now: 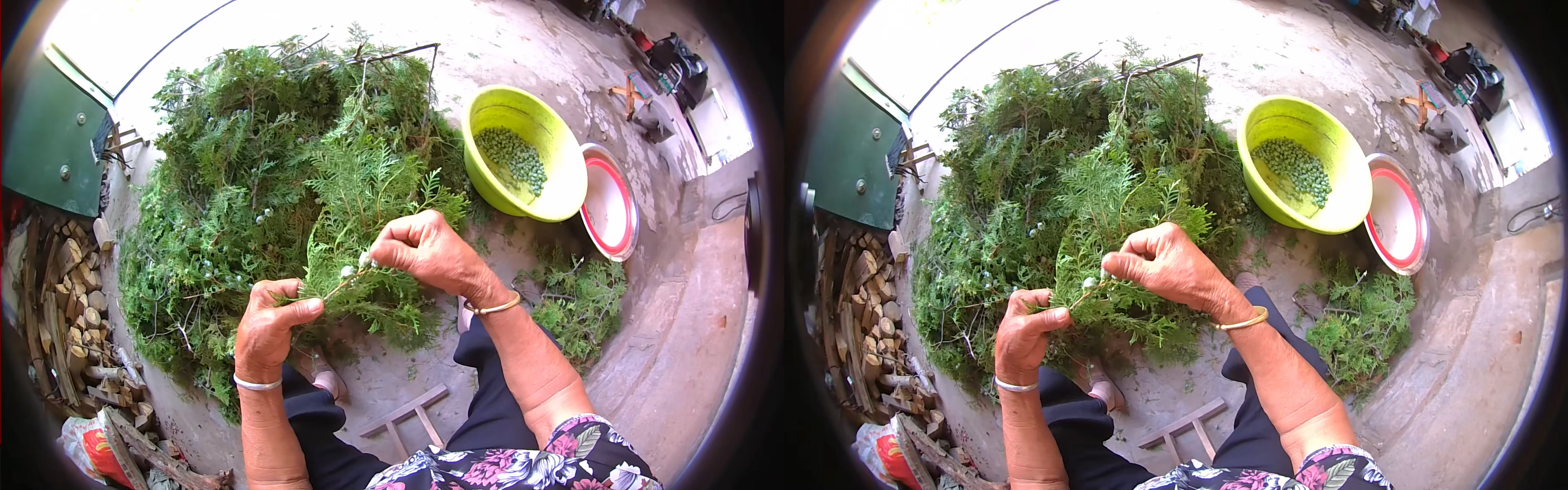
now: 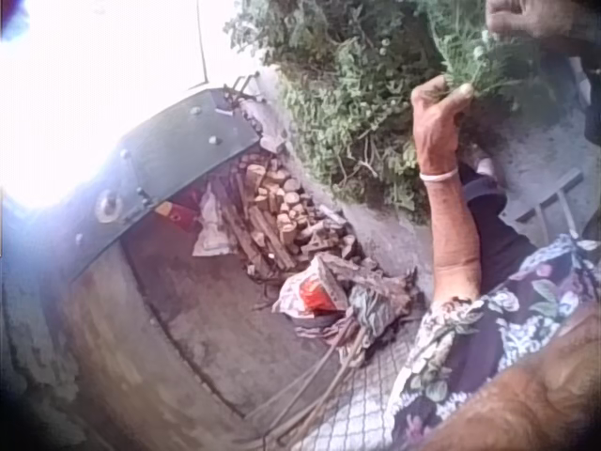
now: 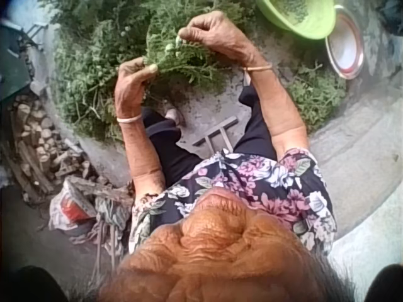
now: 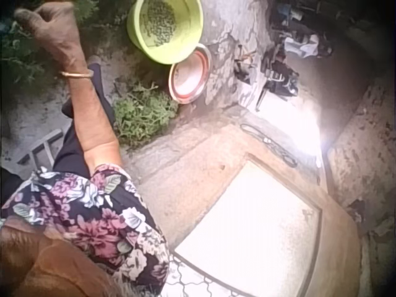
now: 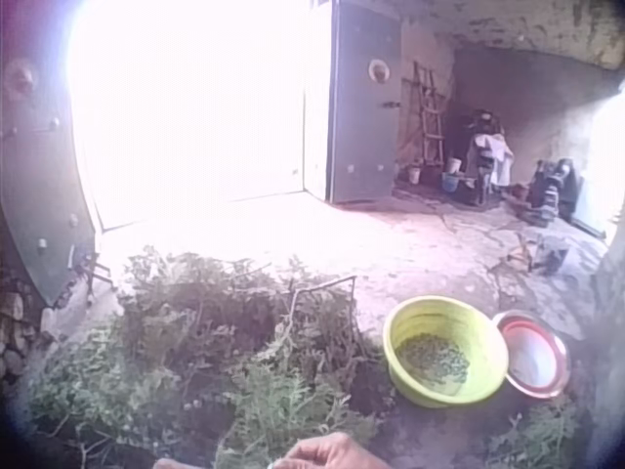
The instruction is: The person picks berries from cedar branches by hand, dropping them into a green bowl. After the branches are moved aside, the person gathers loose berries from the ground and adds them to the bowl.
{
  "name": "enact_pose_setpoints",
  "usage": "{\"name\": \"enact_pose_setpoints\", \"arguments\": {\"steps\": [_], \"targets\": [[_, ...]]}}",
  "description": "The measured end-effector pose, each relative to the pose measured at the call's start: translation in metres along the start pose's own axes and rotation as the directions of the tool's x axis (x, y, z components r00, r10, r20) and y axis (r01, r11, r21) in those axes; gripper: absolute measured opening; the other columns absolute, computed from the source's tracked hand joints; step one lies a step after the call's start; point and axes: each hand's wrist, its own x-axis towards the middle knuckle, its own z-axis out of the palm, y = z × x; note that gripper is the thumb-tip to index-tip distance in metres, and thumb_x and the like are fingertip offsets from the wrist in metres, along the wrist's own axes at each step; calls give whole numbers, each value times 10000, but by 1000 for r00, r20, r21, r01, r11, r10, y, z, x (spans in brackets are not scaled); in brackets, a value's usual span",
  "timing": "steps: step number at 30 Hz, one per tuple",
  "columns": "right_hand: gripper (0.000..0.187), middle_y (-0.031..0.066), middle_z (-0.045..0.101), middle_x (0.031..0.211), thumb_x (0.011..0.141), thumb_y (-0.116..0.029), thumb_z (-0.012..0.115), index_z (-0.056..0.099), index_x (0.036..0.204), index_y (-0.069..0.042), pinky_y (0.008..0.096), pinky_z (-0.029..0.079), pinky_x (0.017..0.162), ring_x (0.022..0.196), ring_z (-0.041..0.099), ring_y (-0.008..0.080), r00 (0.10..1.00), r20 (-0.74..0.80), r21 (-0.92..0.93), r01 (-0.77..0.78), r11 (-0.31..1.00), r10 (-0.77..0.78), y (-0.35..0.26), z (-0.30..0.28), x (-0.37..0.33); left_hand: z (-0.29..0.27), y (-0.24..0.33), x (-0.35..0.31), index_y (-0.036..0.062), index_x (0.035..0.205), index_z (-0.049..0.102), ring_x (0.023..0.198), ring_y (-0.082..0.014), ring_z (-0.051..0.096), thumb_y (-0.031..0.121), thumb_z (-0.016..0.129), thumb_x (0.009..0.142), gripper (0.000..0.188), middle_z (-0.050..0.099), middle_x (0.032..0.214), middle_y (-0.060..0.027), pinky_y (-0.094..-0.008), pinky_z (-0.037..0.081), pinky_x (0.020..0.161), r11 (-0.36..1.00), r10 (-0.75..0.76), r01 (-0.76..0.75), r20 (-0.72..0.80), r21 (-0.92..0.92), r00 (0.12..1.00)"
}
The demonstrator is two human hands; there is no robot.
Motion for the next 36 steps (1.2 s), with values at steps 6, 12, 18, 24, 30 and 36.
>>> {"name": "enact_pose_setpoints", "arguments": {"steps": [6,12,18,24,30,36], "targets": [[202,10,597,634,810,-189,672,668,793,13,252,441,564,610,503,51,994,61,-52,-85,995,88,-8,8,-4,1,3,-2,-14,787,685,626,-48,525,119,720,712,157,641,709,13,-203,409,625,999,-36,36,16,23,999],[175,-41,568,709,826,-157,650,645,898,2,221,412,588,661,478,29,973,190,-35,-123,992,128,-15,2,-8,-8,-18,1,-27,808,672,725,-88,575,72,739,708,156,615,858,-34,-232,466,696,998,-50,51,-20,41,999],[214,71,609,651,790,-181,640,661,825,29,287,451,580,613,528,96,995,10,28,-99,995,99,-8,13,-4,4,-16,-18,97,882,701,848,-179,592,13,757,712,197,510,1045,-64,-281,510,748,766,411,-334,-19,550,911],[186,173,594,640,790,-155,626,646,785,29,332,456,554,536,544,215,971,-228,-125,45,991,-73,-2,14,-3,29,-6,-10,-22,965,571,788,-106,574,64,795,690,365,586,904,-40,-245,476,756,964,116,-38,-285,264,952],[221,3,459,522,862,-119,594,579,689,18,270,361,453,532,407,35,856,-507,-29,104,994,-104,10,17,0,45,-5,0,-4,996,546,788,-107,561,32,758,715,354,532,936,-24,-247,472,748,995,20,3,-234,99,972],[205,-37,539,571,867,-102,593,622,709,25,229,382,473,529,447,23,803,-596,136,104,985,-3,17,10,5,48,-11,-1,46,980,517,750,-106,569,-18,764,693,384,585,886,-28,-245,485,689,1000,26,-29,-286,-8,958]]}}
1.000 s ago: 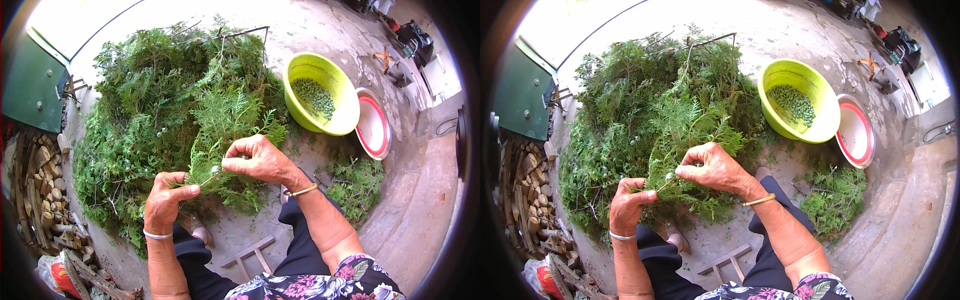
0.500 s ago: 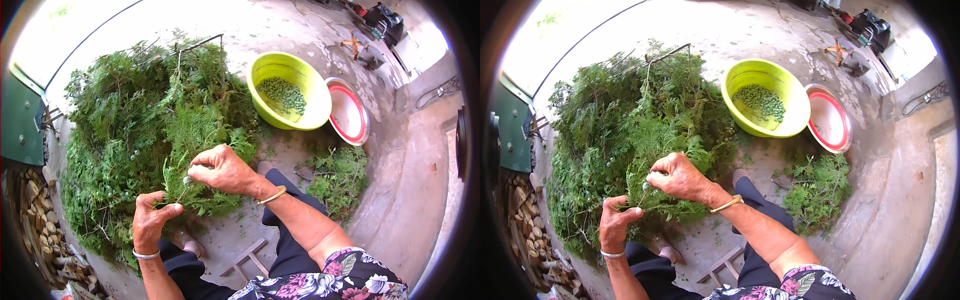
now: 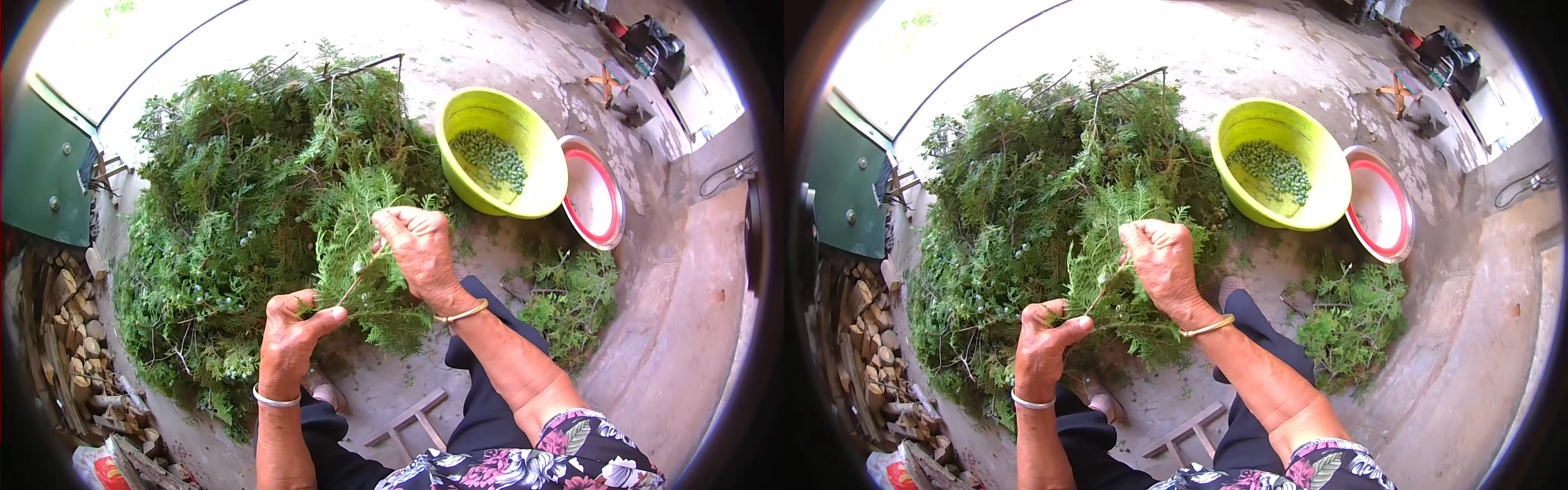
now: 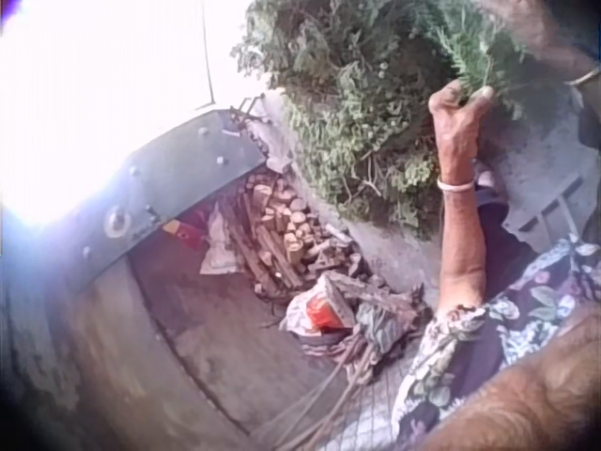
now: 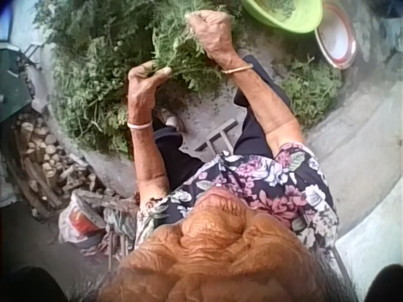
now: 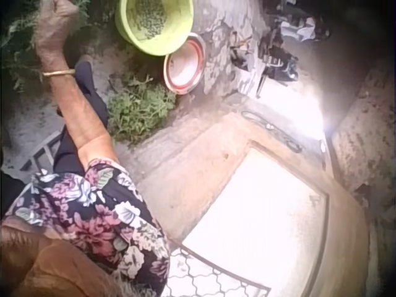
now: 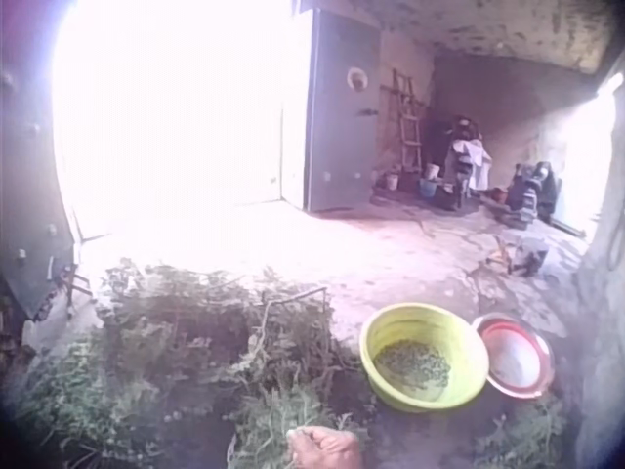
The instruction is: The person picks berries from cedar branches by hand, dropping them into a green bowl. After the branches are moved aside, the person gathers loose berries from the ground and adds them to the bowl.
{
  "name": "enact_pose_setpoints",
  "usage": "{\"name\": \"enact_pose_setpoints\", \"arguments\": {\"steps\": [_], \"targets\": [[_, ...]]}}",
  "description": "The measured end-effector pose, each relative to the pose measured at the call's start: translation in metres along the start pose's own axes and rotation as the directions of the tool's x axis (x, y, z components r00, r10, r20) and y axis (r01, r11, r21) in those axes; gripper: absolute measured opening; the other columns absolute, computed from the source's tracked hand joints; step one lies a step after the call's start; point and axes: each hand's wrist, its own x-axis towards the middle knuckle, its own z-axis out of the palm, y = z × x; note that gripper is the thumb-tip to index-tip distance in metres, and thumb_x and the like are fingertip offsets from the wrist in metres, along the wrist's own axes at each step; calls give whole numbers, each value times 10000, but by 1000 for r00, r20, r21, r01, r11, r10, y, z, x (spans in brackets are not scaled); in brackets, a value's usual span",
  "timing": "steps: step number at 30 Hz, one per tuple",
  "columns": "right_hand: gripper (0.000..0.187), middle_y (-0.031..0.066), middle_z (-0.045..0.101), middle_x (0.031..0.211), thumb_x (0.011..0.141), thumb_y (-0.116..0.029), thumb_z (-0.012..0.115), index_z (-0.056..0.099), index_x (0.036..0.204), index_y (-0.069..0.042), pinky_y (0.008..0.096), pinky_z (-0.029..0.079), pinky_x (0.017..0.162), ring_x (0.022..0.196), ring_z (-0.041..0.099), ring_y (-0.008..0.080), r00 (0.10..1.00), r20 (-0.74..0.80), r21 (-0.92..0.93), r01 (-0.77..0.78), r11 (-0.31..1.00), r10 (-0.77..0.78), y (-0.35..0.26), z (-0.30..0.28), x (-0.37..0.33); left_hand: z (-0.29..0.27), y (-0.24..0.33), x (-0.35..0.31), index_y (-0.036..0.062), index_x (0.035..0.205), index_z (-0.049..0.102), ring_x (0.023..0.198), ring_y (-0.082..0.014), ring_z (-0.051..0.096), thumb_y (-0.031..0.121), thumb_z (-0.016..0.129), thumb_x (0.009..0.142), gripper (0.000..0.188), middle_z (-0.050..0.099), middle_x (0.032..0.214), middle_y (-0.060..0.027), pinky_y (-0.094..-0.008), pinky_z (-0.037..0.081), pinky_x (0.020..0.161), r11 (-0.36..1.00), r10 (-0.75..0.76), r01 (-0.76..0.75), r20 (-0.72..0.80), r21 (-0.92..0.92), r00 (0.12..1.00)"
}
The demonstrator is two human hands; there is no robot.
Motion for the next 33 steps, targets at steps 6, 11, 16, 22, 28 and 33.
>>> {"name": "enact_pose_setpoints", "arguments": {"steps": [6,11,16,22,28,33], "targets": [[124,-4,574,593,835,-64,618,647,803,53,214,429,475,511,534,52,999,-48,83,12,996,-8,3,4,3,-8,-2,6,65,1009,477,717,-97,561,-34,780,671,465,564,892,-21,-243,489,651,997,-47,36,174,67,984],[85,13,592,639,808,-35,641,643,797,50,229,437,487,513,535,76,979,-164,239,-81,968,123,7,4,8,-1,9,8,24,780,620,608,-35,494,26,722,719,119,576,703,45,-199,420,573,977,17,-81,308,196,951],[59,23,599,675,785,-13,658,640,795,43,236,444,519,545,536,85,965,-151,309,-160,938,215,8,4,8,-1,5,9,10,728,654,586,-21,470,49,696,733,57,569,657,68,-190,382,550,963,54,-121,268,240,962],[123,40,619,780,817,-67,537,628,790,12,242,467,587,655,557,89,925,130,374,-378,847,356,-5,1,0,-6,10,3,4,779,672,603,-36,497,46,705,727,75,599,693,47,-193,406,585,994,35,-47,121,100,992],[159,20,592,742,772,-58,475,620,772,7,237,413,488,655,522,69,910,245,247,-392,886,335,-1,-7,0,-21,14,6,5,777,673,610,-40,505,60,704,722,84,606,701,34,-194,411,590,993,70,-81,119,86,990],[86,-22,537,680,809,-107,558,613,757,-65,201,283,384,540,453,36,900,171,328,-436,838,402,-15,-3,-3,-27,15,7,-13,795,673,623,-50,522,49,700,717,103,619,715,18,-199,423,608,997,74,-77,115,23,991]]}}
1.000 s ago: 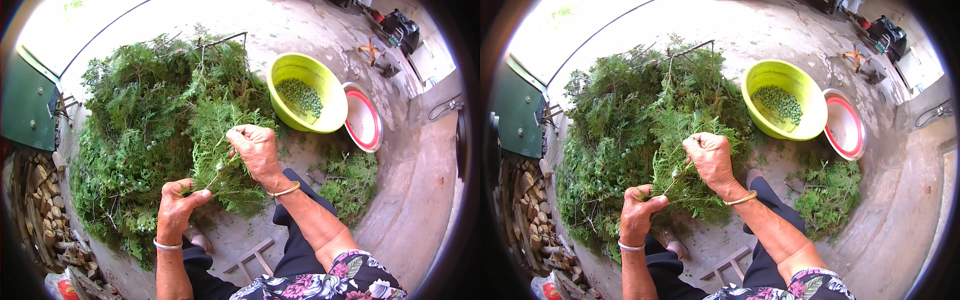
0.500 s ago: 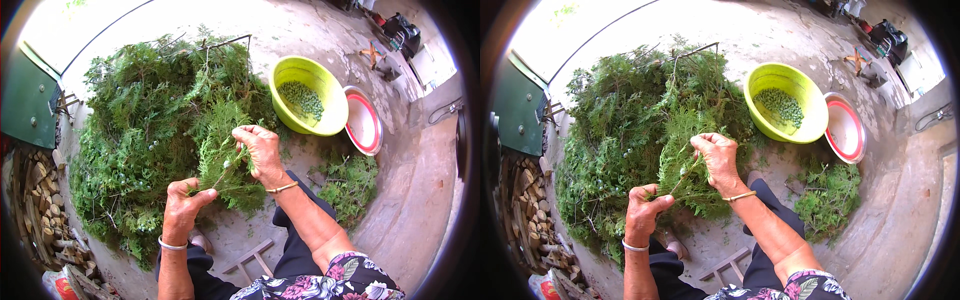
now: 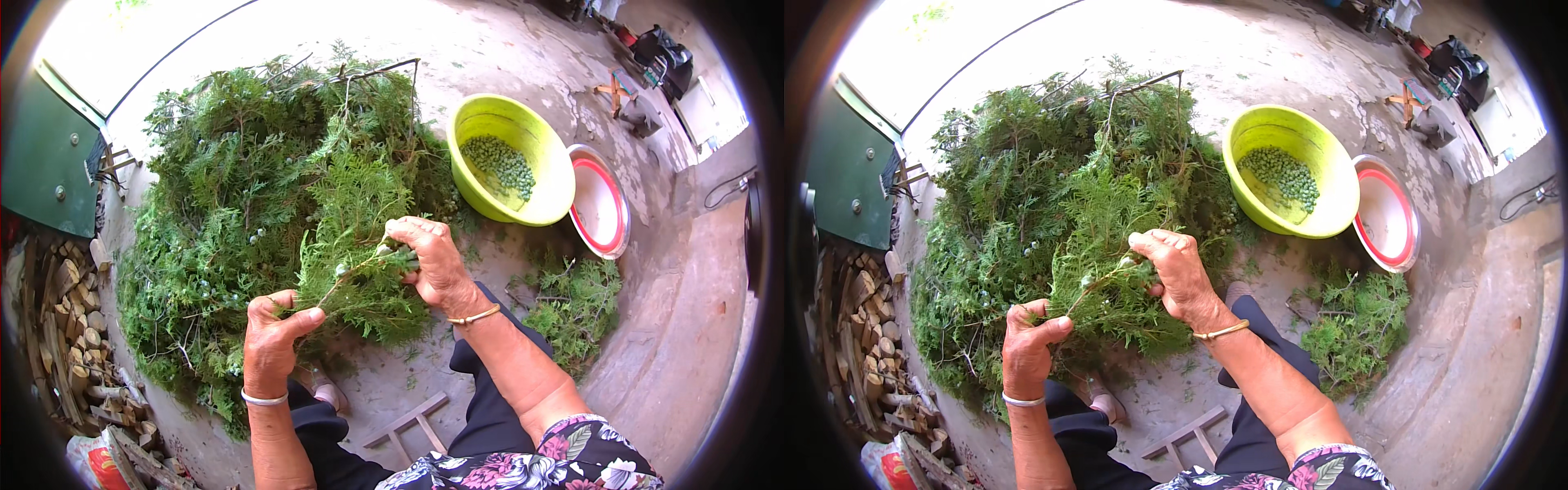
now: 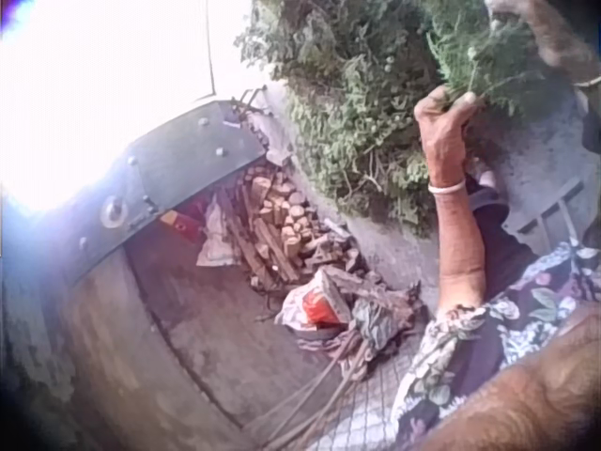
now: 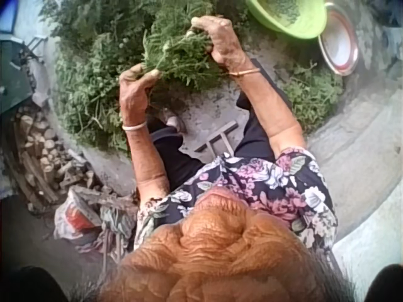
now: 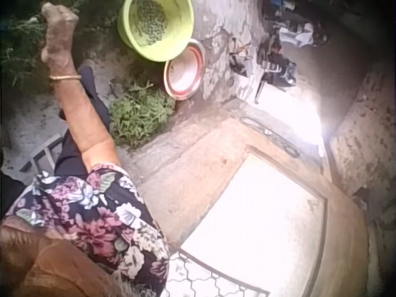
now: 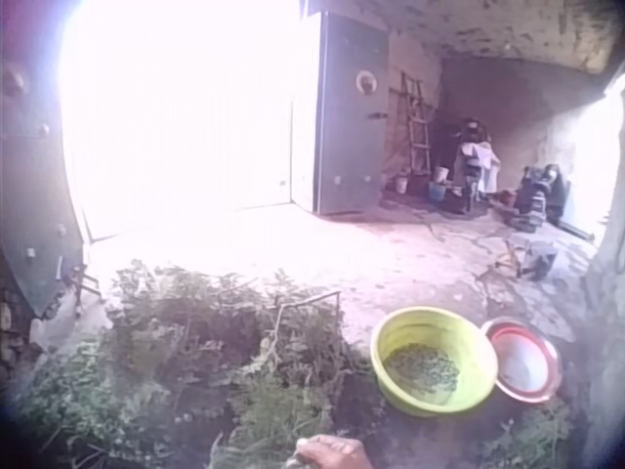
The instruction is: The person picks berries from cedar branches by hand, dropping them into a green bowl. After the branches are moved aside, the person gathers loose berries from the ground and adds them to the bowl.
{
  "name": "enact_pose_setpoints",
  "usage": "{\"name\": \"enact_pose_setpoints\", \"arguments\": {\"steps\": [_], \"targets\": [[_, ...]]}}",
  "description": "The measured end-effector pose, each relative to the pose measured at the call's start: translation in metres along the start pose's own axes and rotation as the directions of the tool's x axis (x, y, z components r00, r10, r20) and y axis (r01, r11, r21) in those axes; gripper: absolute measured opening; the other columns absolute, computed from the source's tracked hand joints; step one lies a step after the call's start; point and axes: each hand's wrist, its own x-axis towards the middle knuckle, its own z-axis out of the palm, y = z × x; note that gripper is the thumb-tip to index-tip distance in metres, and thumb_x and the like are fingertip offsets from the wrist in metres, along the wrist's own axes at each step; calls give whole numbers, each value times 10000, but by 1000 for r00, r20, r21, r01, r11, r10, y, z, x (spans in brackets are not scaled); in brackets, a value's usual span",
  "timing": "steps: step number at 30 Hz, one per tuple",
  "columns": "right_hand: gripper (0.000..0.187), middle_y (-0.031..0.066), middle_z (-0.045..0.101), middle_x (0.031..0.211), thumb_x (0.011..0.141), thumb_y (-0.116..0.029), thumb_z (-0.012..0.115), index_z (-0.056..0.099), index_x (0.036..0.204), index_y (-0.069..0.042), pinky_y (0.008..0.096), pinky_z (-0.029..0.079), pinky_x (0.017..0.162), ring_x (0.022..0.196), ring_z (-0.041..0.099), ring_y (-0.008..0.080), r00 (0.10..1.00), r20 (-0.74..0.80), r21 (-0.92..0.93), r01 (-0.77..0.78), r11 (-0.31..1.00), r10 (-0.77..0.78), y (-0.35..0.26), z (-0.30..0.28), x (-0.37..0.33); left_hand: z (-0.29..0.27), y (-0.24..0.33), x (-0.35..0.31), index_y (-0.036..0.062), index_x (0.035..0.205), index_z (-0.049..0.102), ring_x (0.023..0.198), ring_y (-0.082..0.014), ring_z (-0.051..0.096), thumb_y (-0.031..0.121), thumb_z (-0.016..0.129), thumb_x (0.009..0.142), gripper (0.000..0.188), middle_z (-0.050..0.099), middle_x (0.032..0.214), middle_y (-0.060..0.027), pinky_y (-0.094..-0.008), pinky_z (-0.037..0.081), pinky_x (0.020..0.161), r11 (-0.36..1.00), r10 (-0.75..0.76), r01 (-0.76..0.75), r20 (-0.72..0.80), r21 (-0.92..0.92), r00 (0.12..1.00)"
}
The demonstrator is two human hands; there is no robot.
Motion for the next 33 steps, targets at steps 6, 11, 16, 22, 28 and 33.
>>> {"name": "enact_pose_setpoints", "arguments": {"steps": [6,11,16,22,28,33], "targets": [[154,11,615,758,848,-207,536,620,809,-84,208,315,389,584,524,66,956,170,174,-269,947,241,-10,-6,-4,-8,2,1,-16,803,675,625,-54,527,30,704,705,112,625,723,7,-205,427,612,999,-4,8,85,-39,996],[124,23,591,778,826,-143,577,614,905,-55,219,361,403,596,542,84,970,197,58,-158,986,144,-5,-10,0,-14,-3,4,-10,784,669,617,-49,514,32,713,701,103,620,720,11,-209,415,597,998,-3,11,117,-69,993],[197,25,572,759,802,-107,621,607,971,-5,218,392,413,562,545,106,970,122,27,-217,976,212,-13,-1,-8,-19,-5,5,-13,780,666,620,-45,506,46,715,705,107,612,707,19,-205,402,594,998,12,-5,114,-61,993],[203,13,572,723,796,-119,651,626,950,12,200,389,412,558,540,91,962,202,-93,-165,982,181,-17,-4,-7,-14,2,3,-10,810,679,634,-42,509,52,715,702,129,617,722,30,-199,410,603,1000,7,-9,153,11,988],[149,-18,571,687,791,-150,681,654,832,-9,186,368,414,523,490,48,952,229,-168,-164,972,201,-13,-3,-6,-16,-6,2,0,775,679,609,-39,502,54,717,699,101,604,687,38,-194,405,587,999,-2,-1,76,35,997],[131,-39,560,656,770,-142,700,659,818,-27,181,345,423,513,460,29,926,343,-206,-93,974,161,-8,-9,-4,-14,-2,4,2,722,651,588,-36,486,58,718,702,89,569,657,51,-192,395,563,997,10,-18,96,78,995]]}}
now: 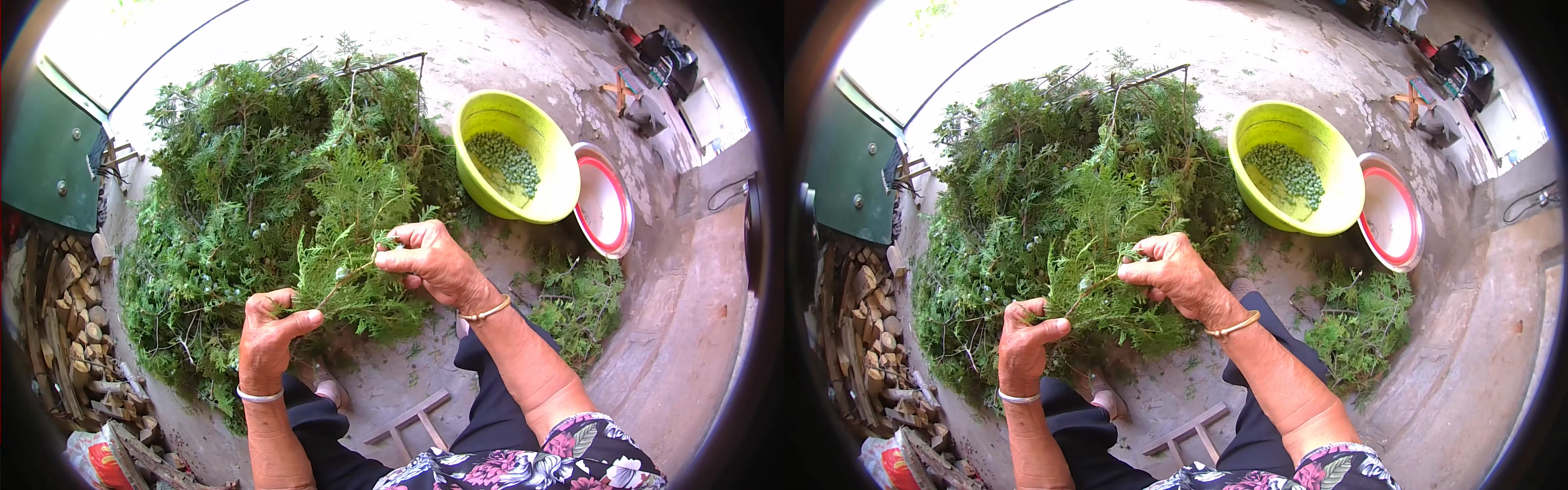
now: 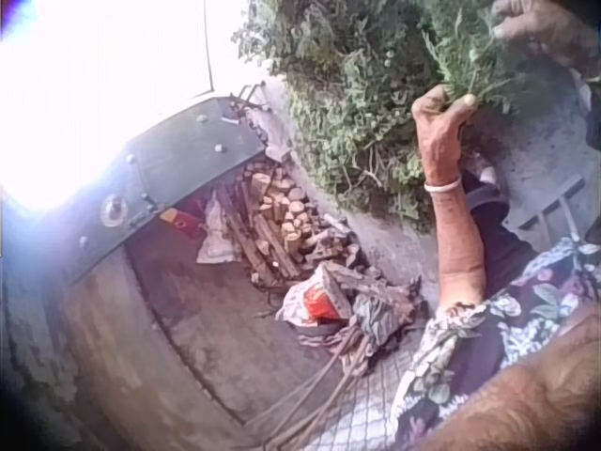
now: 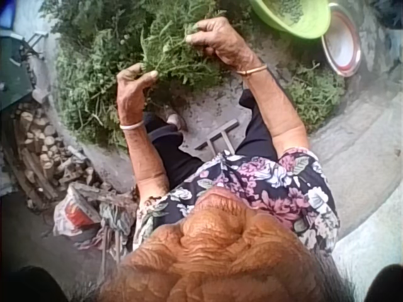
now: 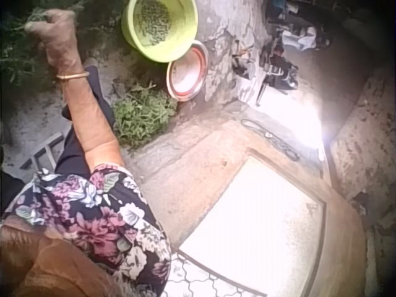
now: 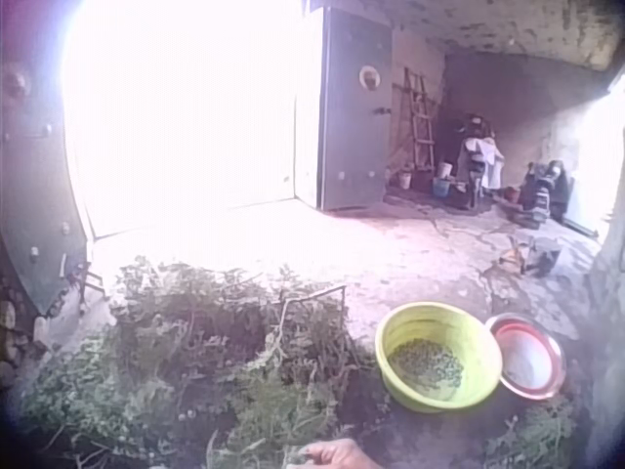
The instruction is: The person picks berries from cedar branches by hand, dropping them into a green bowl. After the branches are moved aside, the person gathers loose berries from the ground and adds them to the bowl.
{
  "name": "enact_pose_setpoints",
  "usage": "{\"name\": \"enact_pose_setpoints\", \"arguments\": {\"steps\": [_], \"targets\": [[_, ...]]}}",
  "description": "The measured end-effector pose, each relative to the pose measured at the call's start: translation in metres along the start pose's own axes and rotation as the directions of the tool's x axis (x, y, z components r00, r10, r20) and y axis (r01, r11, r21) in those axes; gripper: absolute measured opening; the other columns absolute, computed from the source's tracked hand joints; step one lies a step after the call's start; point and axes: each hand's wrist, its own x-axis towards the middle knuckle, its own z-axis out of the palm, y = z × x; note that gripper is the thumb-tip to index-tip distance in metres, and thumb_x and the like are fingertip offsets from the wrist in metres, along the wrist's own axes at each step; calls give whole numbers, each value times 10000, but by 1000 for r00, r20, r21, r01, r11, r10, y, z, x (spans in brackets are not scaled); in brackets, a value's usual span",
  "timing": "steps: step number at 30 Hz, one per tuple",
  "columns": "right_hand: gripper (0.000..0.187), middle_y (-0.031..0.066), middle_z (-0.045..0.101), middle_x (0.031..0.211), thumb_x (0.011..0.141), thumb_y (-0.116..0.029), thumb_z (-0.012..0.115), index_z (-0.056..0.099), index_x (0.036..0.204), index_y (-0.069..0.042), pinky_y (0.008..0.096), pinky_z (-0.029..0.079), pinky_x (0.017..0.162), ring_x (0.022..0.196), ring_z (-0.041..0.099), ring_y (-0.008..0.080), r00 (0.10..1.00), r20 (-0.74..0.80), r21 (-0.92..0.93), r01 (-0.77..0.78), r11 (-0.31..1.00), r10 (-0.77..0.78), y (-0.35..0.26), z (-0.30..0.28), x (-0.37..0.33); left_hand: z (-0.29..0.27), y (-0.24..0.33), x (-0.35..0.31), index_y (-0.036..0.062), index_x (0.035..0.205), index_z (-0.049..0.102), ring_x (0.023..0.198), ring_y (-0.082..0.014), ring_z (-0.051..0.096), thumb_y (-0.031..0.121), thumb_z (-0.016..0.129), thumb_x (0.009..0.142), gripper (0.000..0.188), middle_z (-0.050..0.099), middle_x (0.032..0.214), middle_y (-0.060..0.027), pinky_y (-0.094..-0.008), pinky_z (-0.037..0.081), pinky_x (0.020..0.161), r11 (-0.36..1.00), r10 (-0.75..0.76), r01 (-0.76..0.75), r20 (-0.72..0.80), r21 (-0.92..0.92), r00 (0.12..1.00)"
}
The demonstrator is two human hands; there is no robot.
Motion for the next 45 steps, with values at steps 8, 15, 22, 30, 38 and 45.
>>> {"name": "enact_pose_setpoints", "arguments": {"steps": [8,15,22,30,38,45], "targets": [[98,-32,581,642,737,-66,702,648,733,15,212,378,489,562,465,27,904,-342,-189,200,961,-255,12,9,8,12,-3,-3,14,788,631,639,-61,517,49,717,683,140,590,713,22,-213,417,605,997,-57,56,17,54,998],[67,77,612,724,805,-55,608,601,839,2,182,398,444,572,531,84,841,-506,223,340,914,-190,-12,-21,6,3,3,-10,13,707,630,576,-50,488,51,709,689,89,557,654,37,-205,398,555,999,-37,32,-145,-39,989],[288,164,634,843,851,-195,483,595,936,56,266,510,530,688,616,205,968,-240,544,198,816,-75,-15,-26,6,-1,-7,3,37,660,618,552,-68,455,72,719,690,111,550,616,28,-235,337,541,989,-1,-19,-139,-147,990],[224,135,650,789,864,-236,665,607,852,-20,201,492,448,627,627,136,969,-237,480,175,860,-65,-14,-22,3,-4,-10,6,43,674,609,557,-64,451,87,723,697,124,558,635,24,-231,330,543,989,-10,-9,-124,-147,992],[69,3,628,643,800,-76,704,685,841,-24,149,383,418,505,516,11,952,-263,3,164,986,-158,-6,16,4,8,-5,5,28,744,645,590,-43,483,48,713,708,79,587,681,30,-204,372,557,993,-53,43,-92,-109,994],[213,96,640,636,713,-99,741,675,872,26,266,460,535,571,544,76,916,-93,-566,274,778,-390,21,23,8,24,-2,4,12,757,652,614,-31,499,52,691,720,67,597,697,40,-194,406,592,997,-45,49,-64,62,997]]}}
